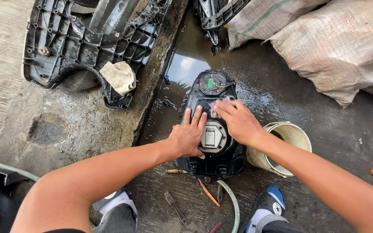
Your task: Cleaning a motorcycle fuel tank using a brush, cloth, and water hose
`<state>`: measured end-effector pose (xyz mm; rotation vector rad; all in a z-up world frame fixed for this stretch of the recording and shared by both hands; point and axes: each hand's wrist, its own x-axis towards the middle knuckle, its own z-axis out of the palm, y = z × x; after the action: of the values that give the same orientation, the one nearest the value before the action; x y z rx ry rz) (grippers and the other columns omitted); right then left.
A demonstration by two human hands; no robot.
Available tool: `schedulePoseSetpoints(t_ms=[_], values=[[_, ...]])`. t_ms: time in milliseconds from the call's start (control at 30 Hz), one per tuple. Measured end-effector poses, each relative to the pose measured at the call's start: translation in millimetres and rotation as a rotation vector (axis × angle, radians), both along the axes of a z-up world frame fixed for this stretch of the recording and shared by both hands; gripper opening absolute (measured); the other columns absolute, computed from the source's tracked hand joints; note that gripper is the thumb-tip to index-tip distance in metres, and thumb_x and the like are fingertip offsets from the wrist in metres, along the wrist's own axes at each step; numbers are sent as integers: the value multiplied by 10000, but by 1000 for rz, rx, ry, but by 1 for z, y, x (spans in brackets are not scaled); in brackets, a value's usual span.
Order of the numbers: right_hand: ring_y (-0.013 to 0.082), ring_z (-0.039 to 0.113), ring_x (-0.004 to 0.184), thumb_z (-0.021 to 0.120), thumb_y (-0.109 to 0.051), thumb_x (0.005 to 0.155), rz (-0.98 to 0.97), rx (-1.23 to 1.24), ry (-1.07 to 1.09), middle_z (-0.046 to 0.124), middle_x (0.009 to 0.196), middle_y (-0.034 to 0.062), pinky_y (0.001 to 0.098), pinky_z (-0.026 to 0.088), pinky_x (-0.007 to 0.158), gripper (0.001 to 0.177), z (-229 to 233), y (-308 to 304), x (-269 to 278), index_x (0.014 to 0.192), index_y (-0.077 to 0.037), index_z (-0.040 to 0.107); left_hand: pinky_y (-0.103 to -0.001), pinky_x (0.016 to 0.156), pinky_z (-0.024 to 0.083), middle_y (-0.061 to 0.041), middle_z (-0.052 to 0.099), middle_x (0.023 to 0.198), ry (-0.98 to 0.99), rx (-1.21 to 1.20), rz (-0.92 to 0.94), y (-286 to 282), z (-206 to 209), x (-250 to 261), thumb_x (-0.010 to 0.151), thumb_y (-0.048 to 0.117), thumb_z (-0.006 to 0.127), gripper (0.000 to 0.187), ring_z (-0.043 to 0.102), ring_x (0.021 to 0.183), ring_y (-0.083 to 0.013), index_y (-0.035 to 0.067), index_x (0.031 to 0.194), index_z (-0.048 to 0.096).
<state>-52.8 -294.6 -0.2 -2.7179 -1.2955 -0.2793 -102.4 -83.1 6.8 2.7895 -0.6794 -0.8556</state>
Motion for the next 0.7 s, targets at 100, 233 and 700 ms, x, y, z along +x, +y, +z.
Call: schedulePoseSetpoints(t_ms=[100,233,700], values=[[266,619,1193,450,-121,985,12,-68,10,652,1348,18,352,486,1005,320,2,-22,-23,1210,-121,677,-730,888,497,-293,39,1684,-6,26,-12,-1,4,1,674,609,881,1364,151,1497,-575,-36,1597,111],[288,602,1162,381,-83,1005,-93,-127,201,626,1379,55,337,547,872,394,0,-12,-8,1240,-130,694,-738,877,492,-299,70,1680,-31,42,-23,-4,1,-2,662,609,892,1361,173,1490,-582,-40,1590,136],[353,622,969,446,21,876,-48,-104,94,598,1301,80,422,515,848,429,9,-13,-6,1220,-97,674,-858,948,314,-295,36,1686,-41,117,-60,-6,8,-3,686,623,873,1367,154,1497,-579,-37,1603,103]])
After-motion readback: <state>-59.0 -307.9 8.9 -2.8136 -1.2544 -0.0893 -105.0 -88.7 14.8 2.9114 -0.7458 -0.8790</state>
